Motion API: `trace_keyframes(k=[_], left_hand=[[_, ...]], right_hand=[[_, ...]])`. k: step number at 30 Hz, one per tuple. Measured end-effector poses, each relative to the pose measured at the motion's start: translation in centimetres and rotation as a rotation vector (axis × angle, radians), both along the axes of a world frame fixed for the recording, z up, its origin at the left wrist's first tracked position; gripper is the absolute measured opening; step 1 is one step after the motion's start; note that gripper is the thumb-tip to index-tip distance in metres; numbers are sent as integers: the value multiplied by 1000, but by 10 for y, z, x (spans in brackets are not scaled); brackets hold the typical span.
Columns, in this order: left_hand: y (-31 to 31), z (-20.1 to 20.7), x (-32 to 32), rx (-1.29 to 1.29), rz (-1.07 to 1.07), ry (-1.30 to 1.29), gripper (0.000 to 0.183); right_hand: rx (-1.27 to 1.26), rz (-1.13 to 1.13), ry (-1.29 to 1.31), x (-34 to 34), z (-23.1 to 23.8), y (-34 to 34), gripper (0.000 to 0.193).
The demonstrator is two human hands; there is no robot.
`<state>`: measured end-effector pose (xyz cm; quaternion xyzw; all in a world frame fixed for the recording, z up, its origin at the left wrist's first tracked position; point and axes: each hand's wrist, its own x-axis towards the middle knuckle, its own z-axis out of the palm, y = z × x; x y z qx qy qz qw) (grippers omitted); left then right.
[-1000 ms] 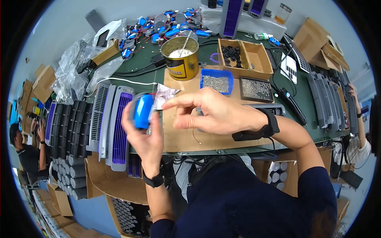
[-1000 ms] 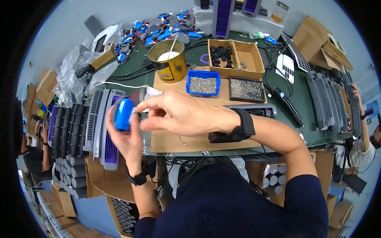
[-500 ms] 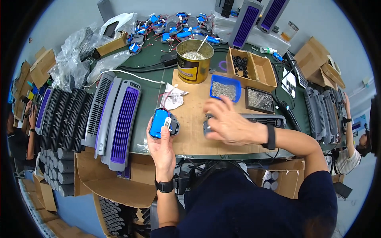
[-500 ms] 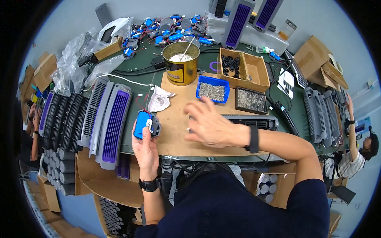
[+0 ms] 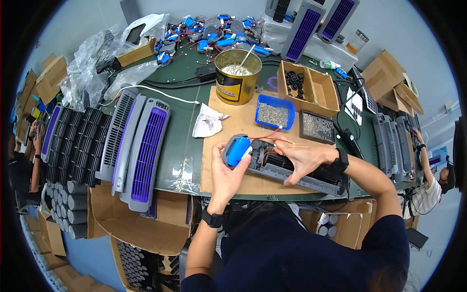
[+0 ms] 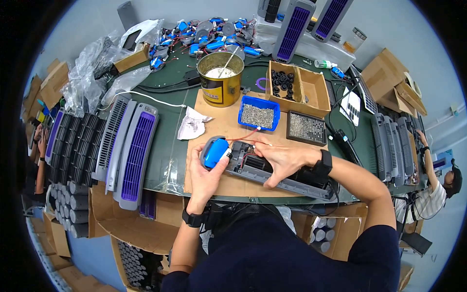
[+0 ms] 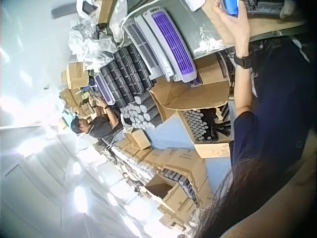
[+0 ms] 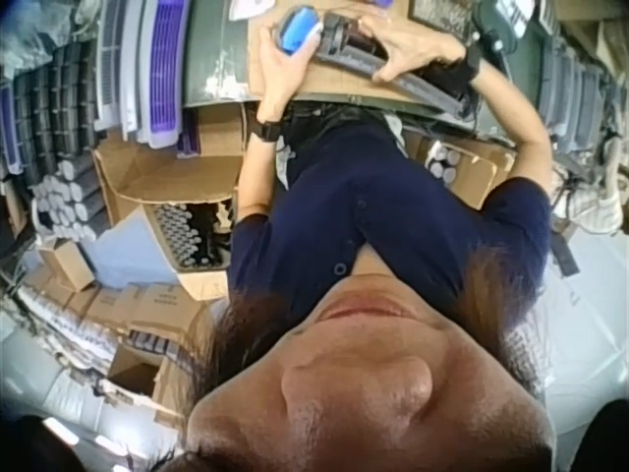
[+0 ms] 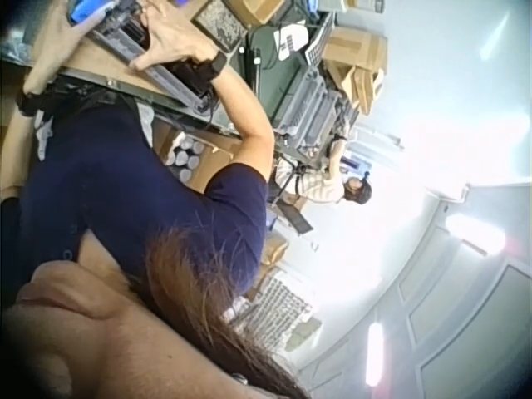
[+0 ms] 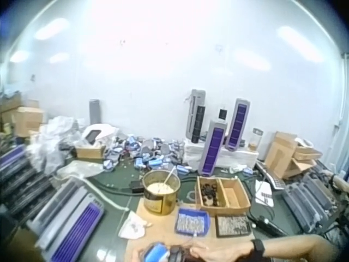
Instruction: The person assembles a portable fan by inserting a cylindrical blade and rubber grommet into the housing, then connecting a battery pack to the internal wires. They snap a purple grille onto the casing and secure the entire assembly by driving screws with a power screwdriver.
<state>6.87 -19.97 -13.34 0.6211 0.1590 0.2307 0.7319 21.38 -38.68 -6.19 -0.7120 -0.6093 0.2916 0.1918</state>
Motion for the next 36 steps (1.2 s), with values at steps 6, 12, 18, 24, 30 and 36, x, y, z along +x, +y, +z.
trace_keyframes(k=[6, 12, 18, 24, 30, 36], left_hand=[[-4, 0, 10, 311, -132, 165, 49], [-12, 12, 9, 59, -125, 121, 46], [-14, 2, 10, 196, 8, 134, 46], [-14, 12, 20, 529, -48, 352, 46], [-6, 3, 21, 441, -205, 288, 47], [2, 7, 33, 70, -495, 222, 64]], right_hand=[[406, -406, 524, -14, -3, 15, 21], [471, -464, 838, 1, -18, 16, 40], [504, -488, 974, 9, -20, 20, 38], [515, -391, 1013, 2, -29, 16, 29], [546, -416, 841, -6, -8, 22, 18], [411, -184, 58, 6, -20, 19, 13]])
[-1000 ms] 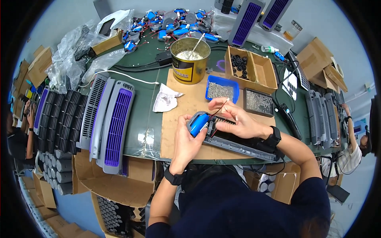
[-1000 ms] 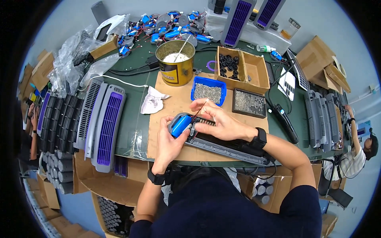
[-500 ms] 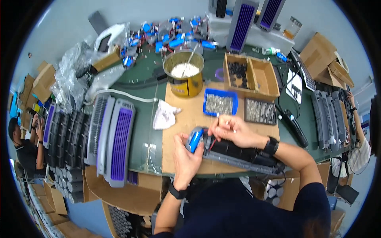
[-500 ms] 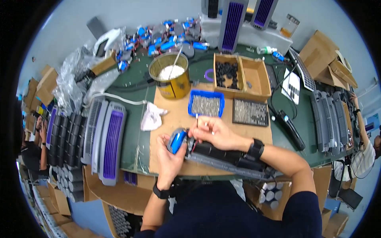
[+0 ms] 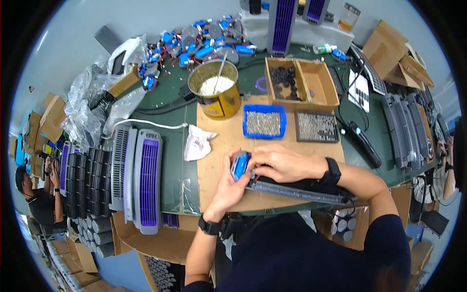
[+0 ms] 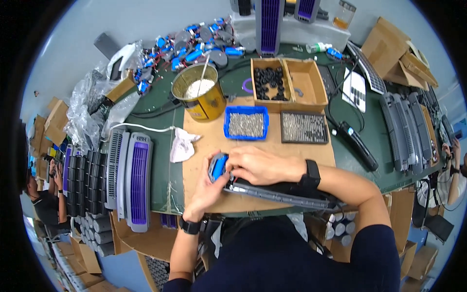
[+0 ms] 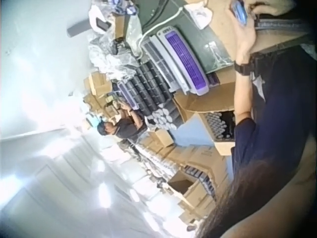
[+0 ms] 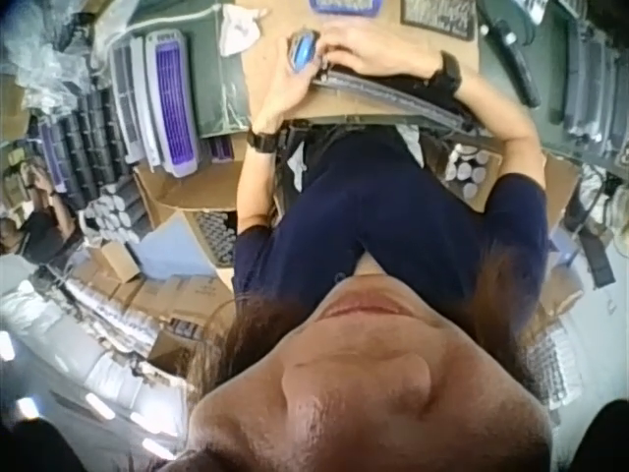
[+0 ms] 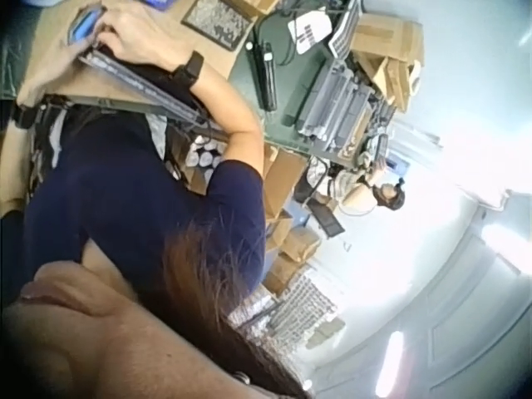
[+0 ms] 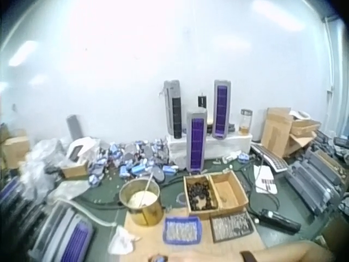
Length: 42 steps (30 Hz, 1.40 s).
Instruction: The person assembles a portable fan by inserting a cylindrical blade and rubber grommet into the housing, then connecting a battery pack to the internal wires. They snap a purple grille onto the casing and secure the entire assembly by driving screws with a power screwdriver.
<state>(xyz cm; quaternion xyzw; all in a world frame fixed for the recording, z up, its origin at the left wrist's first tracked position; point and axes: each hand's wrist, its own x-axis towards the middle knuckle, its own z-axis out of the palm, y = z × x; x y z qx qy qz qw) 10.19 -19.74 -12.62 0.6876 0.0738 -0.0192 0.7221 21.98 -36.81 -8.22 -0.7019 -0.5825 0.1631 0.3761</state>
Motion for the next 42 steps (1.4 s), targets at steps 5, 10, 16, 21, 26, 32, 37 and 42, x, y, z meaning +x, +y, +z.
trace_keyframes(k=[5, 10, 16, 21, 26, 32, 37, 42], left_hand=[[3, -2, 2, -116, -78, -3, 54], [-2, -13, -3, -10, -6, -123, 56], [-7, -3, -6, 14, 37, -92, 63], [-7, -3, -6, -14, 30, -113, 63], [-4, -6, -6, 29, 18, -120, 66], [4, -21, -6, -53, -52, -227, 77], [6, -17, -8, 110, -160, -147, 137], [7, -13, -8, 266, -159, -184, 132]], right_hand=[[-10, 23, -25, -1, -1, -1, 18], [71, 64, -108, -7, -1, 0, 11], [-73, 85, -133, -15, 1, -3, 13], [-145, 98, -282, -18, 0, 2, 13], [-221, 110, -353, -19, 3, 5, 14], [-208, 99, -395, -22, 8, 7, 15], [-222, 87, -237, -20, 8, 2, 17], [-219, 83, -153, -18, 11, 1, 14]])
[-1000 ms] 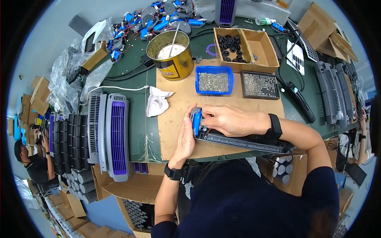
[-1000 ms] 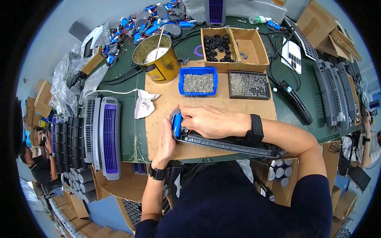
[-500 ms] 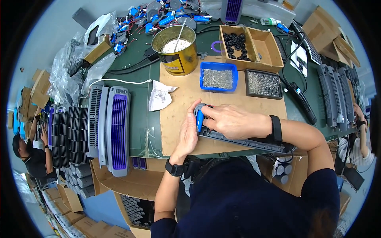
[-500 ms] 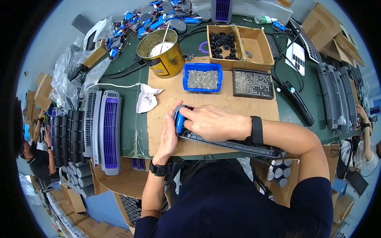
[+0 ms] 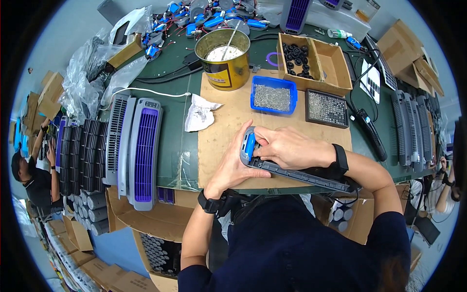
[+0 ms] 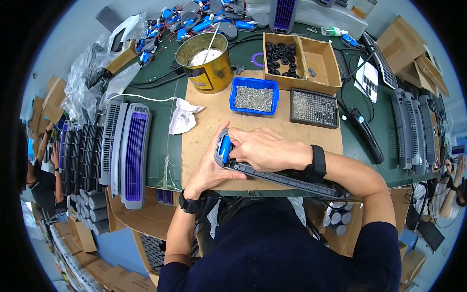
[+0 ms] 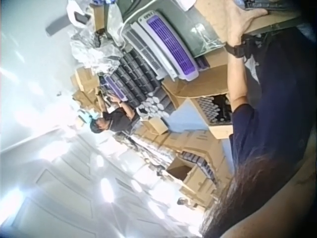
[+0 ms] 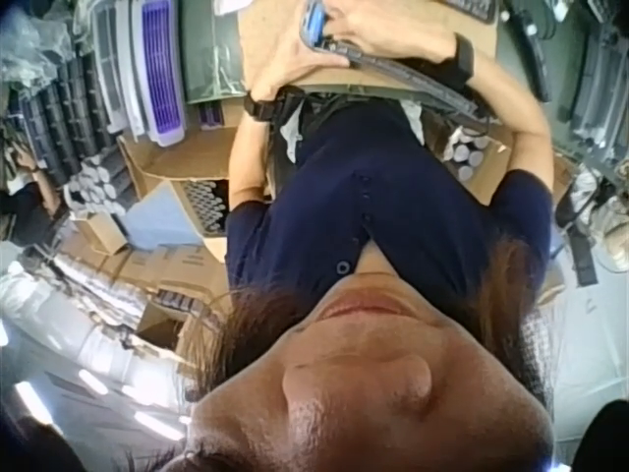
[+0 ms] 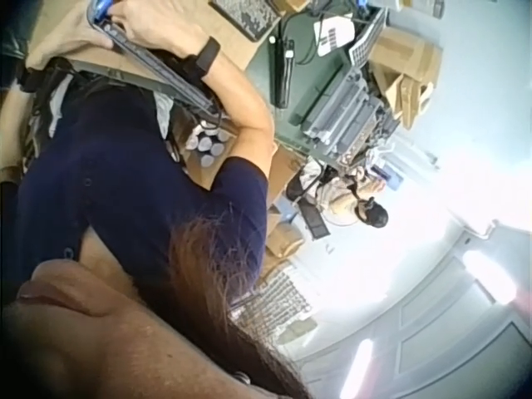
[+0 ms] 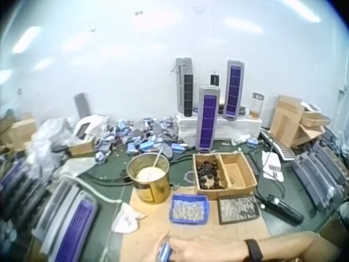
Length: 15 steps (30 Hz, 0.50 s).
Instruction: The person assembles a portable fan by inserting a cylindrical blade and rubber grommet into the housing, then connecting a battery pack to the internal wires. They snap a purple grille onto the casing and secure the entire assembly by driving screws with a power screwdriver.
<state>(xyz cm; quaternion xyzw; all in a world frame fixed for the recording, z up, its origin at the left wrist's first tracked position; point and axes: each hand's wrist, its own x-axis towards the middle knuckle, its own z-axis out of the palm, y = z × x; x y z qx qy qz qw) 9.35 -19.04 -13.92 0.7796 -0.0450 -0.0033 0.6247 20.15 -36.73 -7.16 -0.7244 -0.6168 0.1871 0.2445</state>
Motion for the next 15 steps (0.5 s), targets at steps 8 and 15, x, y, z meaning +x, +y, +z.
trace_keyframes(k=[8, 15], left_hand=[[-10, 1, -1, 24, 15, -60, 126], [-37, 34, -3, -179, 185, -304, 106]], right_hand=[[10, 17, 71, 5, 6, -5, 24], [193, -201, 502, -18, 100, -34, 12]])
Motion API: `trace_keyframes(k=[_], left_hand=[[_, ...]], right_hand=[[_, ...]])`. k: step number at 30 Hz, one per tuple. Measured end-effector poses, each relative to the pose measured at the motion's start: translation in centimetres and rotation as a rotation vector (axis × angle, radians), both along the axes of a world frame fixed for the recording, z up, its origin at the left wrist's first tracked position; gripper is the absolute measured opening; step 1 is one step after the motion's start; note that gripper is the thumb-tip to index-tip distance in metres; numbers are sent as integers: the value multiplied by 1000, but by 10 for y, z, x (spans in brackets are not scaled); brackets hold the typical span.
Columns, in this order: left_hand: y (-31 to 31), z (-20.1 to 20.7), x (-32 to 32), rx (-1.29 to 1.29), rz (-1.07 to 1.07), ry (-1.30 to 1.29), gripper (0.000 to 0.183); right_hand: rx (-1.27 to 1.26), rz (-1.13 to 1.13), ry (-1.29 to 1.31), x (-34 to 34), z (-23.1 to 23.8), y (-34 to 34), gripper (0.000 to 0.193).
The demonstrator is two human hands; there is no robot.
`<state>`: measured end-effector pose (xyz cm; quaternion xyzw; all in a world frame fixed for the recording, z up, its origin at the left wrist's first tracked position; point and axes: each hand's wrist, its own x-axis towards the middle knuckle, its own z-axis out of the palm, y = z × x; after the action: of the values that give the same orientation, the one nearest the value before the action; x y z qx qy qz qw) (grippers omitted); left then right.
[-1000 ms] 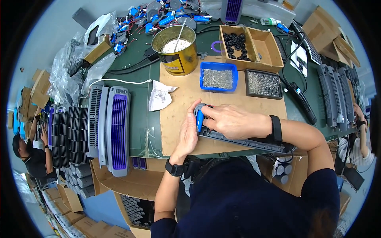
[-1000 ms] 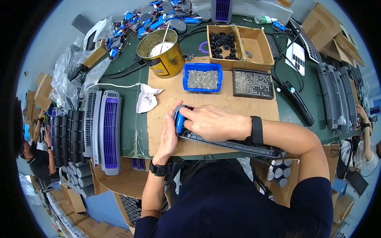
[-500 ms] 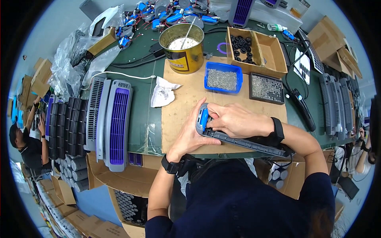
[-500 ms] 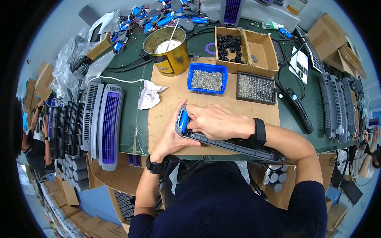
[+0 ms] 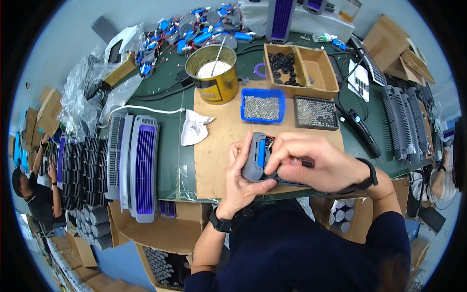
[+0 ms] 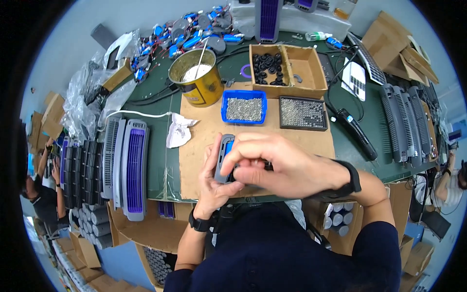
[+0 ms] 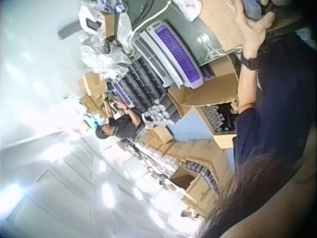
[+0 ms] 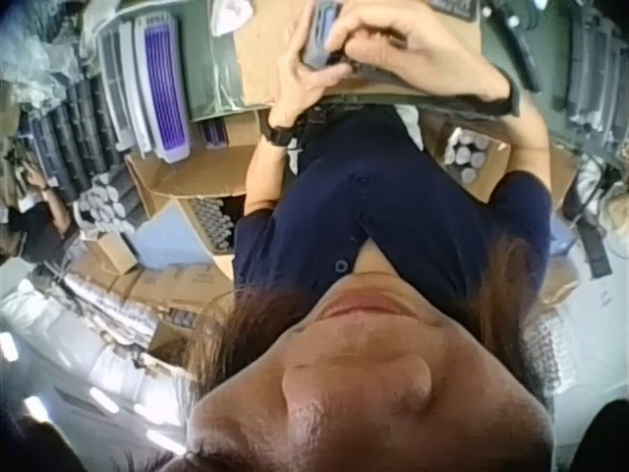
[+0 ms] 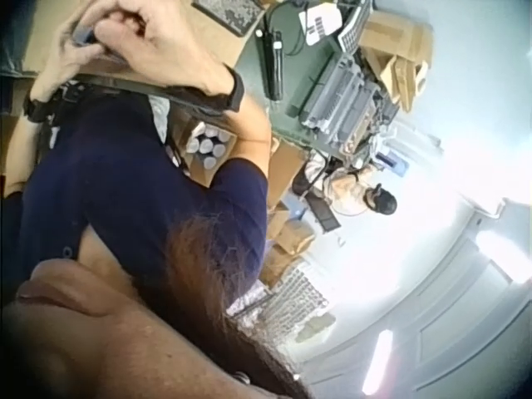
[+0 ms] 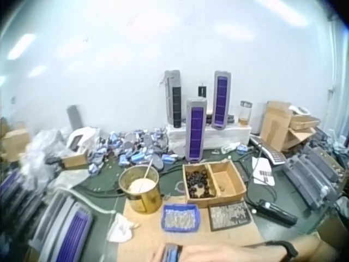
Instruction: The person assembles a portable fan by inserting a cylindrical blade and rubber grommet into the housing, then connecting a battery pack to the internal wires. They snap a purple grille onto the casing and secure the entire assembly by driving screws with a power screwdriver.
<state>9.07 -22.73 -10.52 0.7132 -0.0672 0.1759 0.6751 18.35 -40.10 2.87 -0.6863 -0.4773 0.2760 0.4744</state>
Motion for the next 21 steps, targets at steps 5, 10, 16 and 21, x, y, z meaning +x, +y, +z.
trace_keyframes(k=[5, 10, 16, 21], left_hand=[[5, 73, 13, 212, 183, -326, 91], [-6, 173, 21, 594, 153, -573, 77], [-64, 176, 43, 683, 83, -717, 63], [-84, 150, 66, 368, -118, -652, 99]], right_hand=[[368, -157, 53, -32, 36, -29, 13], [735, -447, 83, -33, 54, -57, 12], [60, -470, -847, -22, 78, -80, 59], [107, -399, -405, -13, 69, -108, 62]])
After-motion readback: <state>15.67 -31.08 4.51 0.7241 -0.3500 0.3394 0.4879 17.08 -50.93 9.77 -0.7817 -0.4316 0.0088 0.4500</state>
